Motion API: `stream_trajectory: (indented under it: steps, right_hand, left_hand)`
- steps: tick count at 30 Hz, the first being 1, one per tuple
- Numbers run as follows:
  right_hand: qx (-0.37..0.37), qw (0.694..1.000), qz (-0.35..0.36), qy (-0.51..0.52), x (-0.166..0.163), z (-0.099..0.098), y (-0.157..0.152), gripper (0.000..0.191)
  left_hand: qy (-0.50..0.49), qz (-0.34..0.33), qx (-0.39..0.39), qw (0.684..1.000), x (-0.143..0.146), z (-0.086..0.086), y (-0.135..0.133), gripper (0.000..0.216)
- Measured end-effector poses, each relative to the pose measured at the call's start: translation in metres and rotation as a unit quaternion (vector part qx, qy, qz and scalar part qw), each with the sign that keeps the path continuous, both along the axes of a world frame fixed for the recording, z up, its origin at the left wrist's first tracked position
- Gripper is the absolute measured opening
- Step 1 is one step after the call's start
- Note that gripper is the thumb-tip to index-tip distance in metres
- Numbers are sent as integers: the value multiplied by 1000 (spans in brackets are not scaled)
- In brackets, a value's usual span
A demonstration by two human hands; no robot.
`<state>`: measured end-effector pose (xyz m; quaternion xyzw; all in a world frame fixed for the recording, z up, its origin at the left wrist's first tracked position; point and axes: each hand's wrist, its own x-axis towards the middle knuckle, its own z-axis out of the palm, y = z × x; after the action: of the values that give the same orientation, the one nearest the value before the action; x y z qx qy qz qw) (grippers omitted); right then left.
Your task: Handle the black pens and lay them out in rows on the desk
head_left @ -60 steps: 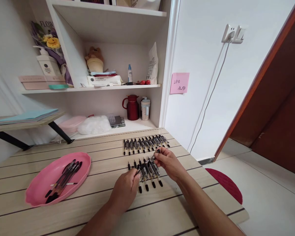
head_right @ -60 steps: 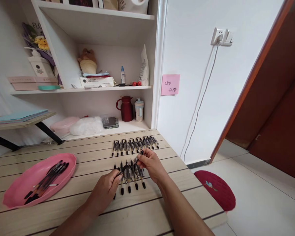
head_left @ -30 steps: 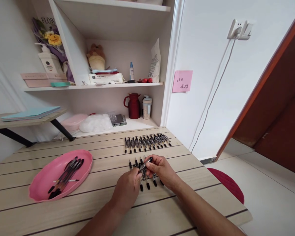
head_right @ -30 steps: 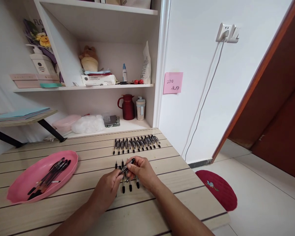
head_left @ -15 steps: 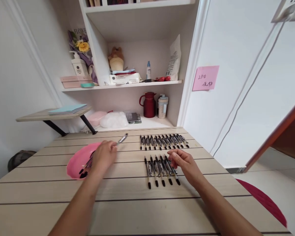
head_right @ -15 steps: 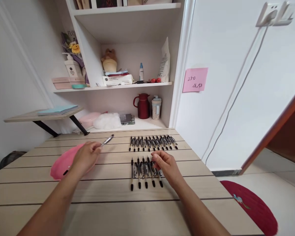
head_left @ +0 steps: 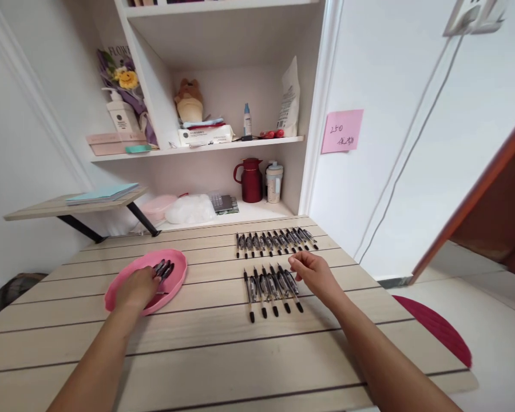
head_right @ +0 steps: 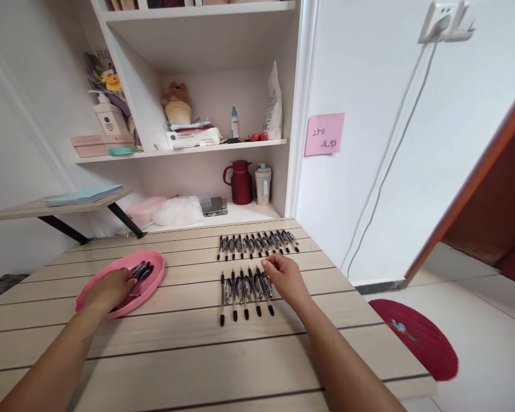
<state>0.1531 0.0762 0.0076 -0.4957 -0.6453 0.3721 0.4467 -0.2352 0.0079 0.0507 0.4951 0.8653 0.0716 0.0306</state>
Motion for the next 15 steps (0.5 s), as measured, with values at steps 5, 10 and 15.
stream_trajectory:
  steps: [5, 10, 15]
  right_hand:
    - [-12, 972, -60, -226, 11, 7, 0, 24]
    - [-62, 929, -15, -363, 13, 15, -11, 29]
    - [-54, 893, 46, -444, 7, 10, -17, 17]
  left_hand:
    - [72, -83, 97, 989, 46, 16, -3, 32]
    - [-25, -266, 184, 946, 119, 13, -4, 26]
    - [-161, -349, 171, 907, 176, -4, -3, 23]
